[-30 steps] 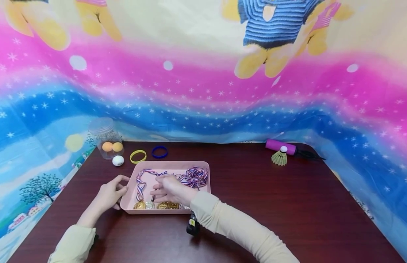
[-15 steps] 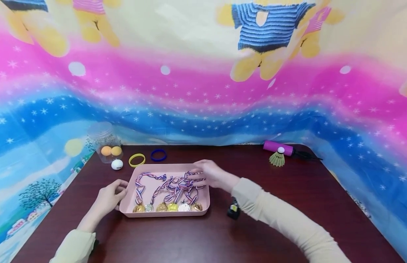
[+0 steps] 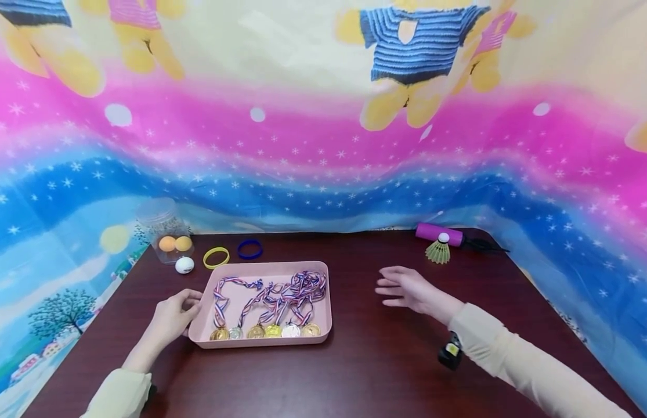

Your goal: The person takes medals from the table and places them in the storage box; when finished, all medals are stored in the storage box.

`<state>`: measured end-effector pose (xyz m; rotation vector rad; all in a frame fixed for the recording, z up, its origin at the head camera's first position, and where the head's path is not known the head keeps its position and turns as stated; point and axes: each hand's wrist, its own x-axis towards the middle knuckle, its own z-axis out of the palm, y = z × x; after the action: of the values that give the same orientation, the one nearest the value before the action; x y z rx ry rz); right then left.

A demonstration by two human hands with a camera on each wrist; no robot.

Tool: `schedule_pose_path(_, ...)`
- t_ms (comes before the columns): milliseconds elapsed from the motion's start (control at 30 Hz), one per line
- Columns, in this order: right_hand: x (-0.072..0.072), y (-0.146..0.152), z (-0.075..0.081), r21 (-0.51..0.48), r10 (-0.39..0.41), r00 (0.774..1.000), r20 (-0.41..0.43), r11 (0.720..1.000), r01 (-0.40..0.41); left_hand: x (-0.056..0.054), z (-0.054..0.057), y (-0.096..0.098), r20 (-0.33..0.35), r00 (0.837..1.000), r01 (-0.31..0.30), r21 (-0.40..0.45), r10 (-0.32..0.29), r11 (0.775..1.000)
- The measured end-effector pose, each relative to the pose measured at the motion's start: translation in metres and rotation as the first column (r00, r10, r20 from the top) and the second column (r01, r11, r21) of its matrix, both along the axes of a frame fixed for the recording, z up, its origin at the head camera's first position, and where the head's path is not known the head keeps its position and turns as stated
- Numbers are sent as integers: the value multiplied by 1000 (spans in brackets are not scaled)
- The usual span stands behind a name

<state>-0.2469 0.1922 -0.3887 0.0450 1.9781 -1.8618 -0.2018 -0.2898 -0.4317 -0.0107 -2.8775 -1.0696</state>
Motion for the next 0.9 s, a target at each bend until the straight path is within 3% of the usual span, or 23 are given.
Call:
schedule_pose_path(167,19,32,-14,230,8,989,-145,973,26,4,0,-8,3,1000,10,0,-10,1000)
schedule_pose_path(267,27,46,-22,426,61,953,-296,902,74,10,3,-16,12,1000,4,-17,-4,1000)
schedule_pose_path(400,38,67,-28,641,190,852,-488,741,202,16,10,-24,-53,998,29,-88,-34,996)
schedule_pose_path(467,43,76,-28,687,260,797,-545,683,248,18,15,-27,-110,992,51,-160,-69,986)
schedule_pose_path(567,48,88,-27,730,342,733,-588,614,299,21,23,-34,-195,972,81,-243,-130,967)
schedule_pose_path(733,48,107,-12,760,448,631,-634,514,398,27,31,-47,-239,950,130,-287,-202,949)
schedule_pose_path(833,47,118,-4,731,495,539,-682,479,486,31,32,-53,-252,938,138,-360,-239,923)
schedule_pose_path(900,48,124,1,719,509,510,-694,457,523,33,33,-55,-278,922,133,-426,-270,895)
